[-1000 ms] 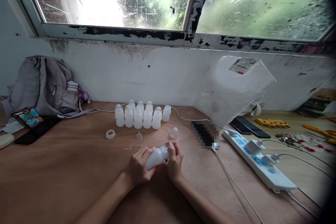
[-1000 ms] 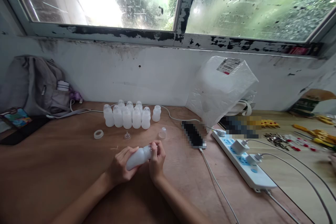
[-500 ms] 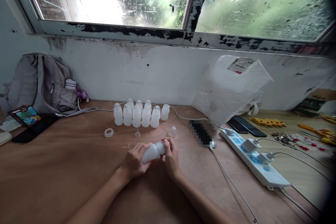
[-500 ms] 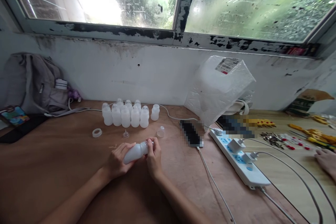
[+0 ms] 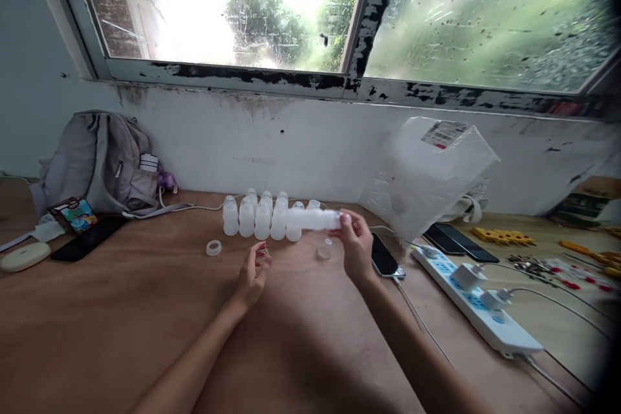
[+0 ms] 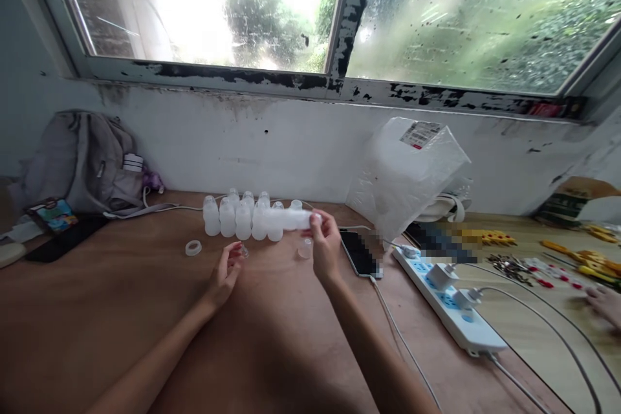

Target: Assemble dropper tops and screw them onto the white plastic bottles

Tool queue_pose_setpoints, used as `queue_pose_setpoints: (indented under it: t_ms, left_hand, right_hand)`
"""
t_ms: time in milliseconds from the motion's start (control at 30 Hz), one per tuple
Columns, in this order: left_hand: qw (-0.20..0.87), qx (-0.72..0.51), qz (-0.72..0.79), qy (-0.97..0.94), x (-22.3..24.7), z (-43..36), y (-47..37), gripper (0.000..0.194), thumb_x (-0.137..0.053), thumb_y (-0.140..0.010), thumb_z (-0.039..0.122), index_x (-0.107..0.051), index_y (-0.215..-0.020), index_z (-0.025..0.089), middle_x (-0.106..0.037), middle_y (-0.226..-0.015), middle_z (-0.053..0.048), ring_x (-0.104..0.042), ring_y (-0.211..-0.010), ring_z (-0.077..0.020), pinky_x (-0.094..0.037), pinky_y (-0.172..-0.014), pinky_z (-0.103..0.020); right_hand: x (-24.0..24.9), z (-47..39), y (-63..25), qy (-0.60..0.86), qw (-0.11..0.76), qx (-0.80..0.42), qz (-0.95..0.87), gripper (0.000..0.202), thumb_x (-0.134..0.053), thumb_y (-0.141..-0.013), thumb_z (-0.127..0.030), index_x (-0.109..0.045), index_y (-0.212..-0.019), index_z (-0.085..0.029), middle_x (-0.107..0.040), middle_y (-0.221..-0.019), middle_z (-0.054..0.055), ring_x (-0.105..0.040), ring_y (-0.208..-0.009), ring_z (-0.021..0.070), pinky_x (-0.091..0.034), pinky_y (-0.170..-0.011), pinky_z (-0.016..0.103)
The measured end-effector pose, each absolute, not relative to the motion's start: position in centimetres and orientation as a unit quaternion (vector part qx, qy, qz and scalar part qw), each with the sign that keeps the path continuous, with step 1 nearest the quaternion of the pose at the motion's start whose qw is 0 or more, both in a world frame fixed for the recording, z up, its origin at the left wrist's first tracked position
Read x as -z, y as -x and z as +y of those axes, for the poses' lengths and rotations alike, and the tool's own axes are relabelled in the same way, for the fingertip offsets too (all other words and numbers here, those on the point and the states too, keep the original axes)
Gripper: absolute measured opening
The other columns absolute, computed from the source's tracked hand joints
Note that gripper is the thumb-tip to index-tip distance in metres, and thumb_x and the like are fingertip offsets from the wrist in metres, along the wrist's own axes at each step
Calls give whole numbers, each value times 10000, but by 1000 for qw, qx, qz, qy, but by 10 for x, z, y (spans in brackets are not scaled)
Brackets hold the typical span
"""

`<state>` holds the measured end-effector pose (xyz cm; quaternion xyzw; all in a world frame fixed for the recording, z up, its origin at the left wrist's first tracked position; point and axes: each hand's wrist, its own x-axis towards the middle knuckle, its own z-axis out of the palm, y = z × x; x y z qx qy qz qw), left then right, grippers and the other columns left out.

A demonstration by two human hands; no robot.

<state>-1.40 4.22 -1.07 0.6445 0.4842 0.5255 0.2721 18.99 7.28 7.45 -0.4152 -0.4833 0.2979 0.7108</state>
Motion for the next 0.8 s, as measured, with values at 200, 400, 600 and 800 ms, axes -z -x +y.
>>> queue_pose_setpoints:
  t_ms: [200,400,600,800]
  left_hand:
    - [241,-529,503,-640,11,48,21,258,-369,-827,325,-471,-1017,184,-521,-1019,-74,-531,-887,-156,-458,-707,-294]
    - [173,-513,498,-678,13,50,24,210,-390,-818,268,-498,-977,182,-532,-958,-61,-517,-895,-162,-451,-733,-308]
    - [140,-497,508,-689,20,55,27,194,-397,-806,222,-502,-966,190,-535,-949,-59,-517,-911,-174,-447,-765,-336]
    - [107,-471,500,-719,16,55,29,226,-440,-764,170,-489,-984,185,-523,-955,-60,-496,-918,-179,-422,-810,-352]
  right_hand:
    - [-140,141,-192,467,625,-68,-622,375,-483,-738,-425,-533,-1010,-172,-571,-879,58,-531,-678,136,-439,-636,288]
    - [-152,207,-176,588,449,-3,-672,346,-501,-732,-345,-558,-997,-130,-575,-923,106,-534,-759,174,-403,-704,308]
    - [-115,233,-159,648,300,-63,-697,258,-606,-629,-280,-617,-844,-137,-603,-794,92,-544,-783,207,-402,-674,304]
    - [-99,237,-156,656,257,-85,-704,268,-663,-554,-276,-615,-770,-125,-598,-720,88,-557,-708,197,-416,-612,299]
